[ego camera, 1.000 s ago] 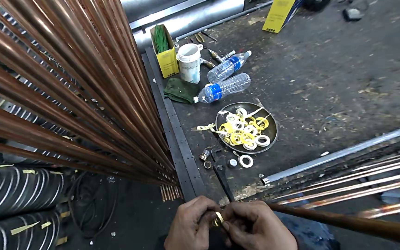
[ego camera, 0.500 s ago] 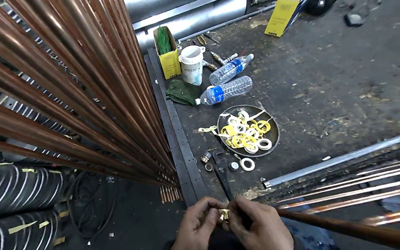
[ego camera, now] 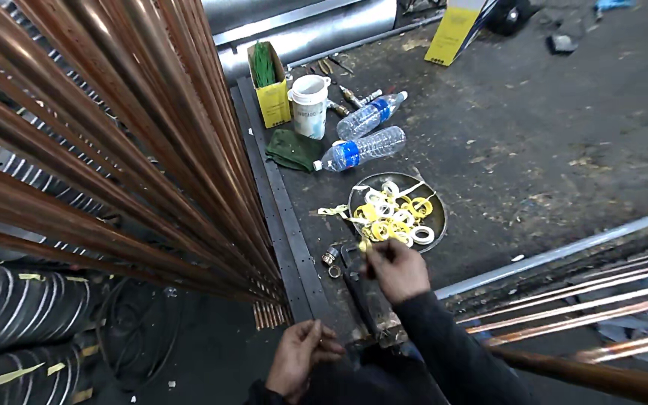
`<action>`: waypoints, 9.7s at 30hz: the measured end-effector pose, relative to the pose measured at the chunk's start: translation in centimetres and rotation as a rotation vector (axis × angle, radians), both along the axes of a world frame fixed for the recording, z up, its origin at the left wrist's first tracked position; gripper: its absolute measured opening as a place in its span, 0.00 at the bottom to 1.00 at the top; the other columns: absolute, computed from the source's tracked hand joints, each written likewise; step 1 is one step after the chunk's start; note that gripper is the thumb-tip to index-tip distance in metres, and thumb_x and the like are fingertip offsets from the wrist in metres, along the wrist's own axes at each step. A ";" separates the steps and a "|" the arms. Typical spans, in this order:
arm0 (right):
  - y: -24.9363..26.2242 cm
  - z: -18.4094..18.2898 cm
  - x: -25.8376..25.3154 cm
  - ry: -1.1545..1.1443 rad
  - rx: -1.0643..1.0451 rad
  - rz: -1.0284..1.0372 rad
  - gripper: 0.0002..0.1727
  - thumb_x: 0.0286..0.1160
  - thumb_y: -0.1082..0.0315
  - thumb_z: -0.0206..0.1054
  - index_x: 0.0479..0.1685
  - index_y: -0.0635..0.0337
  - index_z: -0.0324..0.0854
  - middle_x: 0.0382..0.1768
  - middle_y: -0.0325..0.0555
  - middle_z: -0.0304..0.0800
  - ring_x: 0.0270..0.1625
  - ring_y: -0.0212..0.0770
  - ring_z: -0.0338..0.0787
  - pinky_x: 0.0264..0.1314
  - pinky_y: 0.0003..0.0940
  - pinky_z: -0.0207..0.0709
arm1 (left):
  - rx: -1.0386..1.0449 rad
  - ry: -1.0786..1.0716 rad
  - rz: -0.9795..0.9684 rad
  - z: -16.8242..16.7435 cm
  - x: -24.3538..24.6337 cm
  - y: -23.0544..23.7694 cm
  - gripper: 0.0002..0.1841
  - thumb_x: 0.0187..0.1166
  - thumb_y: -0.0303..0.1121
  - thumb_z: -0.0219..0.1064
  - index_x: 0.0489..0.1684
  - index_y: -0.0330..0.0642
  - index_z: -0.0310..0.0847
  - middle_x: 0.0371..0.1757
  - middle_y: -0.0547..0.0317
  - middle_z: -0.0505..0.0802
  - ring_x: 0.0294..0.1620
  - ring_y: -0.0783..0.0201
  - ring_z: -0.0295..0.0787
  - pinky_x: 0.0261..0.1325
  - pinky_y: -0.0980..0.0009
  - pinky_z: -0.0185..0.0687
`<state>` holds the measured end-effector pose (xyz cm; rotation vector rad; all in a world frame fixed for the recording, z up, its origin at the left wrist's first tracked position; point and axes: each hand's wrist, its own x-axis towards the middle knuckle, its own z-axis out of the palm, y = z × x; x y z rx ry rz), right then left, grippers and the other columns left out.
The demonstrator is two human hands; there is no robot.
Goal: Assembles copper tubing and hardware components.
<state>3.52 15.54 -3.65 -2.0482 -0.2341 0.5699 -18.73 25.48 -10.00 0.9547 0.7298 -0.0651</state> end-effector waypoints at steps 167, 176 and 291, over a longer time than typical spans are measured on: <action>-8.6 1.4 -6.3 -0.366 -0.136 0.890 0.30 0.81 0.35 0.61 0.62 0.51 0.81 0.37 0.45 0.91 0.34 0.46 0.93 0.34 0.51 0.89 | 0.486 -0.565 -0.330 0.2 0.9 -0.9 0.19 0.76 0.28 0.75 0.63 0.32 0.82 0.55 0.50 0.93 0.48 0.63 0.93 0.55 0.64 0.93; -8.6 1.4 -6.5 -0.299 -0.195 0.690 0.30 0.86 0.34 0.51 0.49 0.53 0.82 0.20 0.41 0.85 0.24 0.45 0.89 0.24 0.52 0.82 | 0.701 -0.647 -0.142 1.2 1.2 -1.3 0.28 0.66 0.33 0.84 0.67 0.37 0.85 0.62 0.50 0.91 0.59 0.60 0.91 0.62 0.63 0.92; -9.3 7.3 -4.8 -0.513 0.104 0.825 0.21 0.76 0.59 0.76 0.62 0.62 0.85 0.55 0.59 0.88 0.48 0.44 0.92 0.49 0.38 0.90 | 0.151 -0.748 -0.024 6.5 2.1 -1.1 0.20 0.76 0.22 0.71 0.66 0.23 0.78 0.59 0.41 0.90 0.55 0.57 0.91 0.64 0.60 0.88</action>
